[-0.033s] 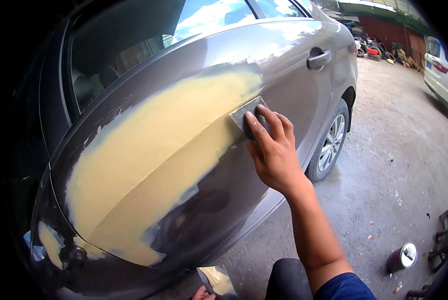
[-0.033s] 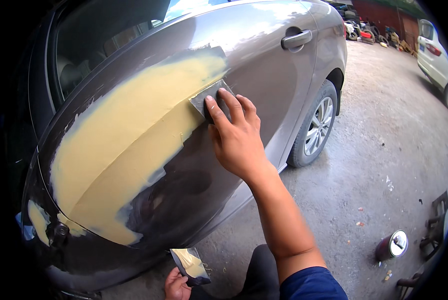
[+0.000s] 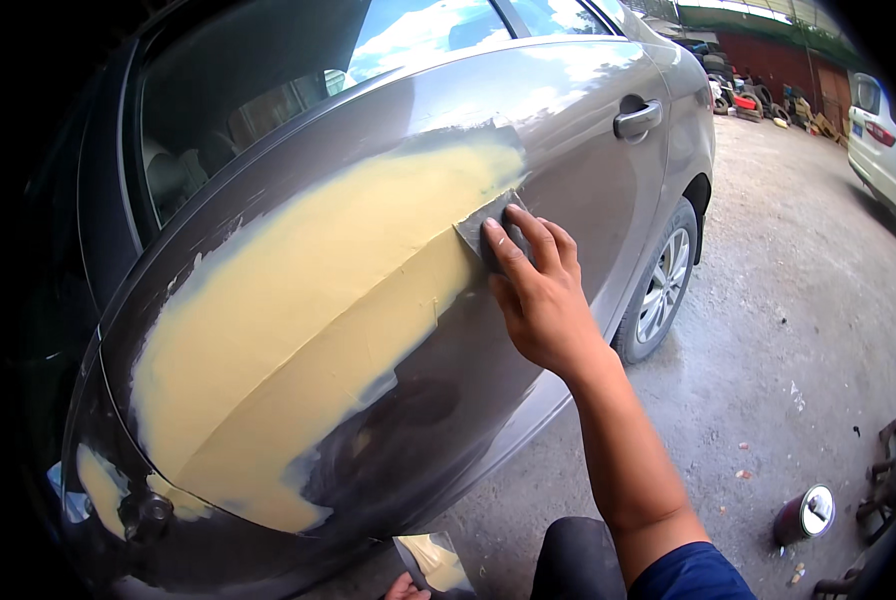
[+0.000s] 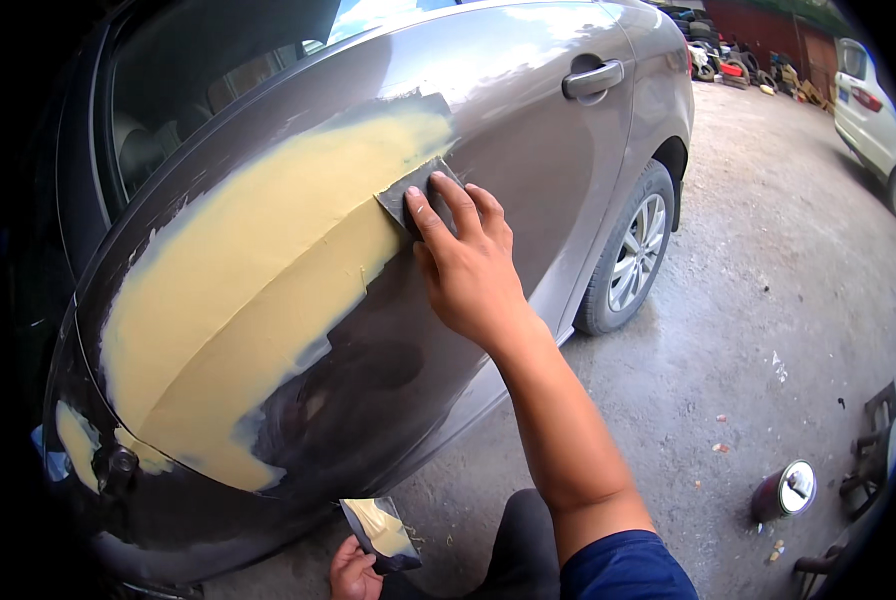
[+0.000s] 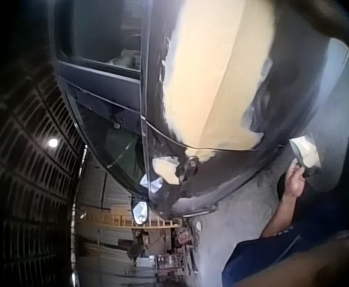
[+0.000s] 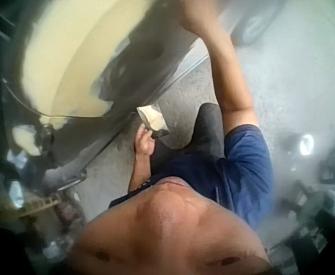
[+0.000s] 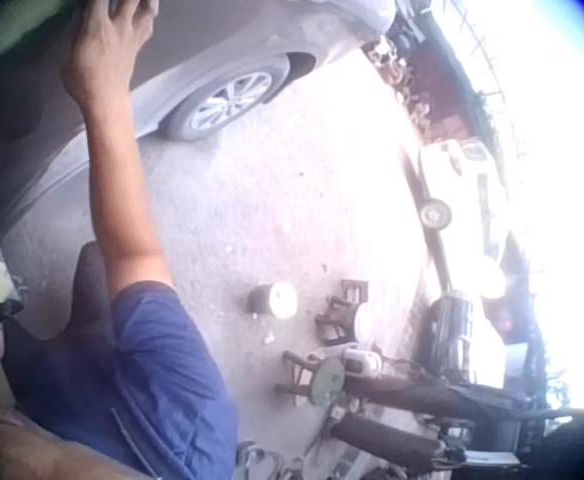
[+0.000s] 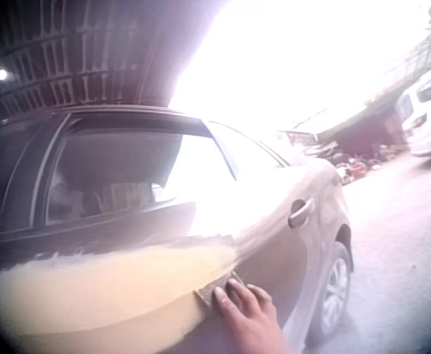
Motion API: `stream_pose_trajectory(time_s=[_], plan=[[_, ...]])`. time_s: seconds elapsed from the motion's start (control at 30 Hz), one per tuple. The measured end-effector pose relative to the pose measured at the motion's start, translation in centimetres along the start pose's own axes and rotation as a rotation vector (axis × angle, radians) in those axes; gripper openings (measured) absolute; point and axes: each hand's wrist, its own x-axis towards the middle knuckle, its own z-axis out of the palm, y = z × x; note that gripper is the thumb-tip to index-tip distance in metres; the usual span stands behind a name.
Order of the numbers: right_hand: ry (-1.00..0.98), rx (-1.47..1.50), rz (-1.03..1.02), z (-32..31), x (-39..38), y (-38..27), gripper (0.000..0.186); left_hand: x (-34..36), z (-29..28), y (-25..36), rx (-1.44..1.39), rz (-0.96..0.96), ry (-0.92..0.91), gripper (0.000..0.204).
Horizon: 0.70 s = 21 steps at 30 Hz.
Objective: The person applies a beige body filler to the side of a dark gray car using a metal spreader. They repeatedly scoop the filler from a larger scraper and spread it across the car door and rear quarter panel, smoothing the surface to cover the underlying paint.
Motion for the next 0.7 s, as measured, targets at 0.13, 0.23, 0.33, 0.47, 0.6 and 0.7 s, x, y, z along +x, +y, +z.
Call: stream_pose_trajectory(time_s=[0.13, 0.23, 0.33, 0.47, 0.6, 0.7], plan=[[-0.017, -0.012, -0.019, 0.9, -0.9, 0.7, 0.057, 0.1, -0.6, -0.7, -0.039, -0.014, -0.006, 0.047], [-0.07, -0.031, 0.0, 0.5, -2.3, 1.0, 0.056, 0.3, 0.3, -0.2, -0.04, -0.042, -0.019, 0.048], [-0.078, -0.052, 0.017, -1.0, -1.9, 0.8, 0.055, 0.6, 0.4, -0.4, -0.022, 0.005, -0.038, 0.049], [-0.019, -0.01, 0.005, -0.6, 0.3, 1.8, 0.054, 1.1, 1.0, -0.6, 0.028, 0.081, -0.052, 0.051], [-0.005, -0.028, -0.014, 0.5, -0.2, 2.7, 0.053, 1.3, 1.2, -0.8, 0.033, 0.084, -0.069, 0.052], [-0.092, -0.033, 0.01, 0.1, -1.7, 2.6, 0.052, 1.3, 1.6, -0.6, 0.041, 0.056, -0.044, 0.052]])
